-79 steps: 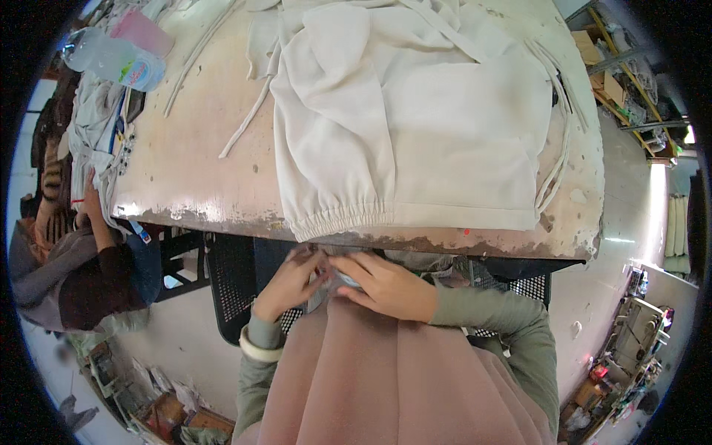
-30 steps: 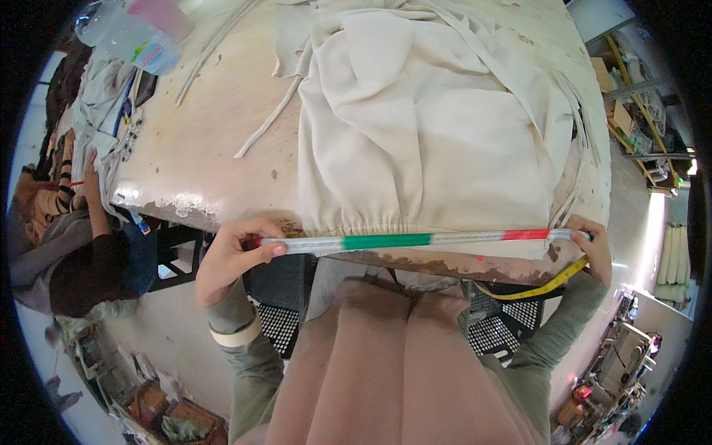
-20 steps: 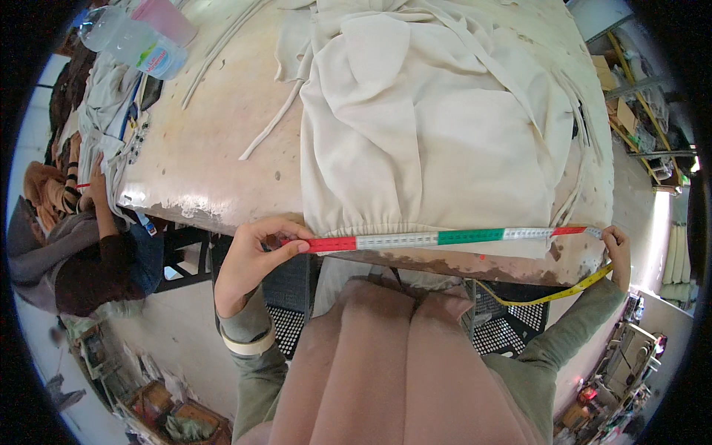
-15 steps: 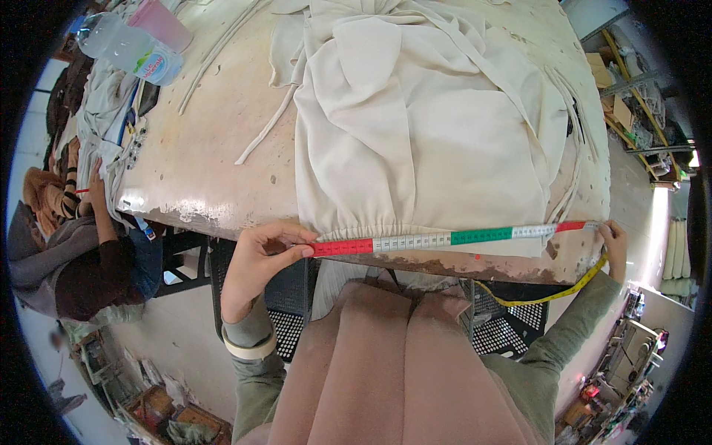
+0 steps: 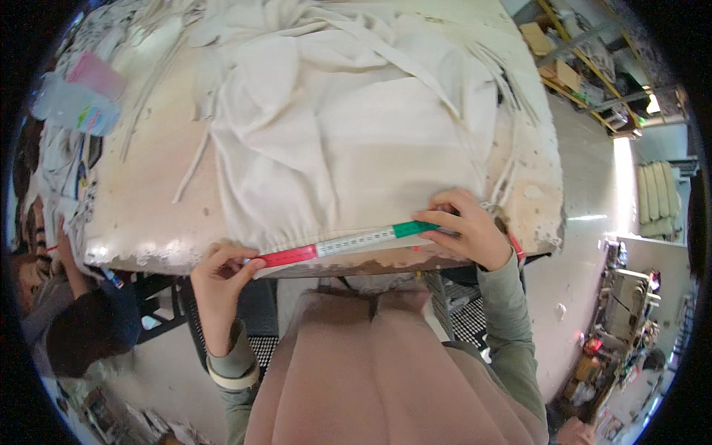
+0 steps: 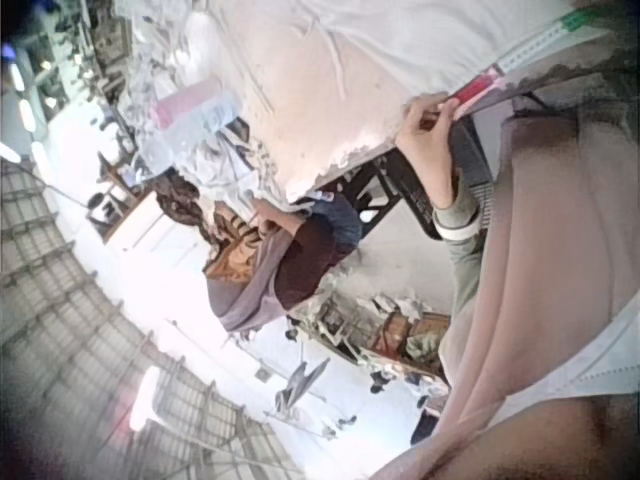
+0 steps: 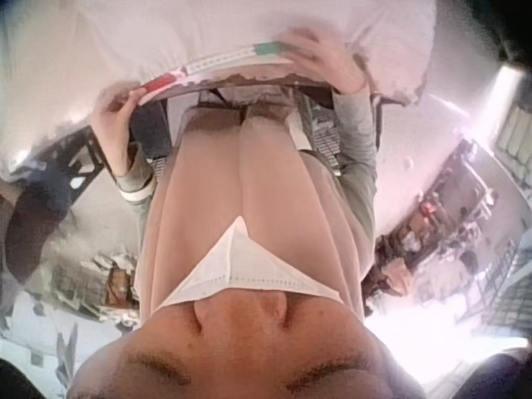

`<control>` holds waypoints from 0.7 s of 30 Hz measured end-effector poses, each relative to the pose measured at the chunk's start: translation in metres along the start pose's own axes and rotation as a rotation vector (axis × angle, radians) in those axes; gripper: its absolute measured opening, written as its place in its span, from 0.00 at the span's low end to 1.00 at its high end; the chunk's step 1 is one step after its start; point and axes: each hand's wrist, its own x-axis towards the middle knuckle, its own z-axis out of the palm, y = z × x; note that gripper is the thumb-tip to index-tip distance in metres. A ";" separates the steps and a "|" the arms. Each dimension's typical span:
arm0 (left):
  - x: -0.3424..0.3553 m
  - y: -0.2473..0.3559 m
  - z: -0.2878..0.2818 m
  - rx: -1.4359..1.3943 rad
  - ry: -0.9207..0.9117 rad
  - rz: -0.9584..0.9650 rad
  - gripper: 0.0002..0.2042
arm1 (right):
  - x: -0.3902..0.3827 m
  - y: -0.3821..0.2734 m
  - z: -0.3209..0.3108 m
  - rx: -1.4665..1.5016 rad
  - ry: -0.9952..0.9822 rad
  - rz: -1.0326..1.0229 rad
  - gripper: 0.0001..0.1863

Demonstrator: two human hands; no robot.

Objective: The person measures and marks a white garment on a worktable using a measuring tape and a black marker. They repeatedly fold and unfold the fabric, measure different sections, and make marks along the edges. The garment is handled one at a time, and the person adjusts the fabric frequently to align measurements.

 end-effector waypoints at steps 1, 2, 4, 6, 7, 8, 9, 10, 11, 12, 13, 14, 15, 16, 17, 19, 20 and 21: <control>0.001 0.000 0.000 -0.011 0.003 -0.035 0.07 | -0.004 0.004 -0.006 -0.120 -0.016 0.028 0.16; 0.002 -0.001 0.001 -0.005 -0.003 -0.042 0.07 | -0.010 0.008 -0.013 -0.237 -0.021 0.011 0.15; 0.003 -0.003 0.001 -0.055 0.001 -0.101 0.07 | -0.024 0.018 -0.033 -0.375 0.001 0.027 0.13; 0.002 -0.005 0.001 0.007 0.011 -0.075 0.08 | -0.040 0.030 -0.054 -0.416 0.034 0.139 0.11; 0.001 -0.007 0.002 -0.009 0.009 -0.037 0.08 | -0.051 0.031 -0.059 -0.020 0.074 0.265 0.11; 0.000 -0.008 0.001 0.000 0.011 -0.021 0.08 | -0.060 0.033 -0.064 0.378 0.077 0.442 0.12; 0.000 -0.010 0.001 0.026 0.018 -0.055 0.08 | -0.066 0.036 -0.070 0.758 0.051 0.632 0.12; -0.001 -0.011 0.001 0.002 0.024 -0.036 0.08 | -0.073 0.038 -0.072 0.840 0.033 0.564 0.13; -0.001 -0.012 0.001 -0.008 0.022 -0.025 0.08 | -0.077 0.040 -0.075 0.895 -0.018 0.517 0.14; -0.001 -0.013 0.001 -0.011 0.026 -0.026 0.08 | -0.080 0.042 -0.076 0.938 -0.081 0.474 0.17; -0.001 -0.014 0.000 -0.035 0.016 -0.008 0.09 | -0.082 0.043 -0.075 1.042 -0.049 0.439 0.19; -0.001 -0.014 0.000 -0.021 0.011 0.003 0.09 | -0.083 0.043 -0.074 0.918 -0.053 0.547 0.17; -0.001 -0.015 0.000 -0.003 0.017 0.015 0.09 | -0.083 0.042 -0.071 0.827 -0.006 0.603 0.16; -0.002 -0.015 0.000 0.032 0.021 0.035 0.09 | -0.082 0.041 -0.068 0.730 0.024 0.636 0.15; -0.001 -0.016 0.000 0.003 0.015 0.031 0.09 | -0.082 0.040 -0.065 0.722 0.048 0.662 0.12; -0.001 -0.018 0.000 0.026 0.018 0.026 0.09 | -0.080 0.037 -0.061 0.580 0.072 0.709 0.10; -0.001 -0.019 0.000 0.047 0.024 0.036 0.09 | -0.080 0.036 -0.060 0.501 0.071 0.703 0.09; -0.001 -0.021 0.001 0.023 0.020 0.022 0.09 | -0.080 0.035 -0.060 0.512 0.081 0.712 0.08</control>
